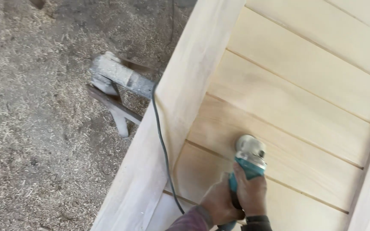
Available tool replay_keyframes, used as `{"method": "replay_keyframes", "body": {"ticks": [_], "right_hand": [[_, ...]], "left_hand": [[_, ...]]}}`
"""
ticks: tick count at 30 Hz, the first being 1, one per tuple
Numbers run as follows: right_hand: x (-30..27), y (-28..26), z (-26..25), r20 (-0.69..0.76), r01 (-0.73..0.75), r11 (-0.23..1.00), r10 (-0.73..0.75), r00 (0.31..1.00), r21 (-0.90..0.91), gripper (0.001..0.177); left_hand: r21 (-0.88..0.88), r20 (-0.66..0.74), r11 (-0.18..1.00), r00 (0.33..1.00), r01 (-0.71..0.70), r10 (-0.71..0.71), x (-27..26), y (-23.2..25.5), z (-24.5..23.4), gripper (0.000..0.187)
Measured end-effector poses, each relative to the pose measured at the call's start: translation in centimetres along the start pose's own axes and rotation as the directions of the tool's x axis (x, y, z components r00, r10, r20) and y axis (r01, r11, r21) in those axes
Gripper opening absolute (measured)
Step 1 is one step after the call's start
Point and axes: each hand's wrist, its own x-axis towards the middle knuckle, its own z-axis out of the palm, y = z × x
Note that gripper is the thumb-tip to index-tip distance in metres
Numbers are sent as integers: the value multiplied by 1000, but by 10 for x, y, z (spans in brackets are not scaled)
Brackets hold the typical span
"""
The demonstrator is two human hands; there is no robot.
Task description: Sanding a wooden door using a power sander.
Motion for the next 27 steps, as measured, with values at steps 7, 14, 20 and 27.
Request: {"method": "replay_keyframes", "body": {"ticks": [7, 14, 20, 27], "right_hand": [[-29, -105, 49, 136, 59, 998, -55, 989, -23, 68], [-57, -109, 61, 164, 56, 998, -54, 985, -8, 69], [-92, -82, 69, 144, 54, 995, -42, 989, -80, 68], [-133, -64, 73, 144, -25, 986, 48, 988, -163, 76]], "left_hand": [[-270, -93, 947, 974, 176, -208, -17, 37, -94, 80], [-290, -72, 942, 977, 171, -200, -46, 25, -105, 77], [-511, -40, 855, 991, 91, -129, -85, -2, -91, 81], [-377, -82, 924, 991, 71, -109, -118, -43, -74, 80]]}}
